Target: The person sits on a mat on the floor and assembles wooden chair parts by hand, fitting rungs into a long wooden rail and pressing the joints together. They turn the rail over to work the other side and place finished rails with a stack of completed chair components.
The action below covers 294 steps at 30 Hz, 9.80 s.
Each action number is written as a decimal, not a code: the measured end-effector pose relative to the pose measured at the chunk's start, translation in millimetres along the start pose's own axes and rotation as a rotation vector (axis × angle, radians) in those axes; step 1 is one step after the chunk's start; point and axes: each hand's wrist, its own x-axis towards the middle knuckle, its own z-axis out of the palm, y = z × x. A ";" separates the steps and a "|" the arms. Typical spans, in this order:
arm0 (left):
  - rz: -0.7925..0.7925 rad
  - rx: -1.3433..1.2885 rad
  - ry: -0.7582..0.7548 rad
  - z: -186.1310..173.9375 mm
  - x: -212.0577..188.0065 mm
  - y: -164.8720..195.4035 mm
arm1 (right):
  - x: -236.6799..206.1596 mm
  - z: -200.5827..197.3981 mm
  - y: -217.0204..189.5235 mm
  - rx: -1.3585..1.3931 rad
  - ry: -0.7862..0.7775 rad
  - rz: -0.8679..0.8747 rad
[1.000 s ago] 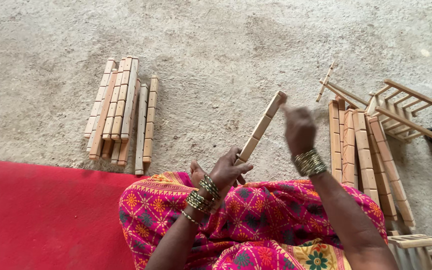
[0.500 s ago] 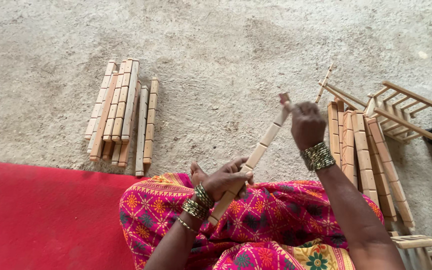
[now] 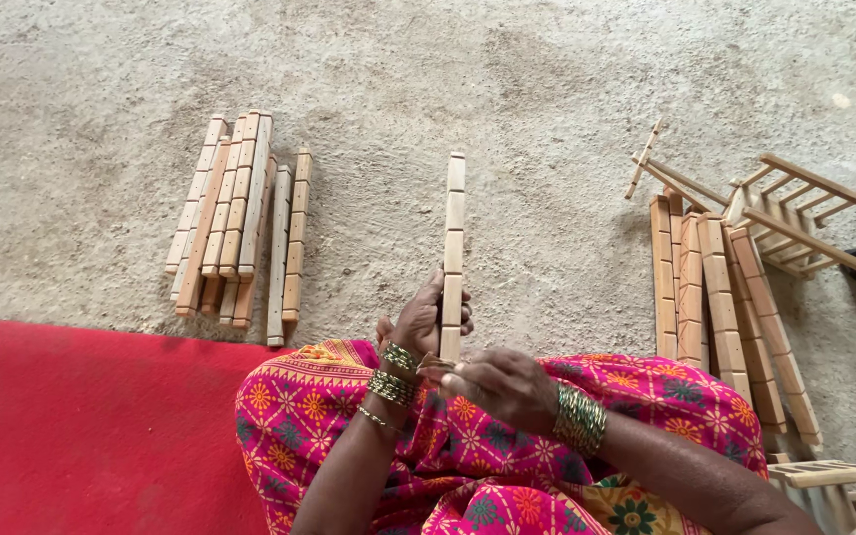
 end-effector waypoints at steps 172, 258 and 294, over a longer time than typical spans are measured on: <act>0.004 -0.031 0.107 23.3 19.8 -25.6 | 5.5 -6.9 20.4 0.076 0.066 0.570; 0.014 0.787 -0.102 41.7 -63.2 -60.6 | -40.0 -15.2 166.2 -0.917 -0.083 0.589; -0.147 0.123 -0.354 11.5 -55.0 -31.9 | 2.1 -9.6 47.6 1.805 0.262 1.524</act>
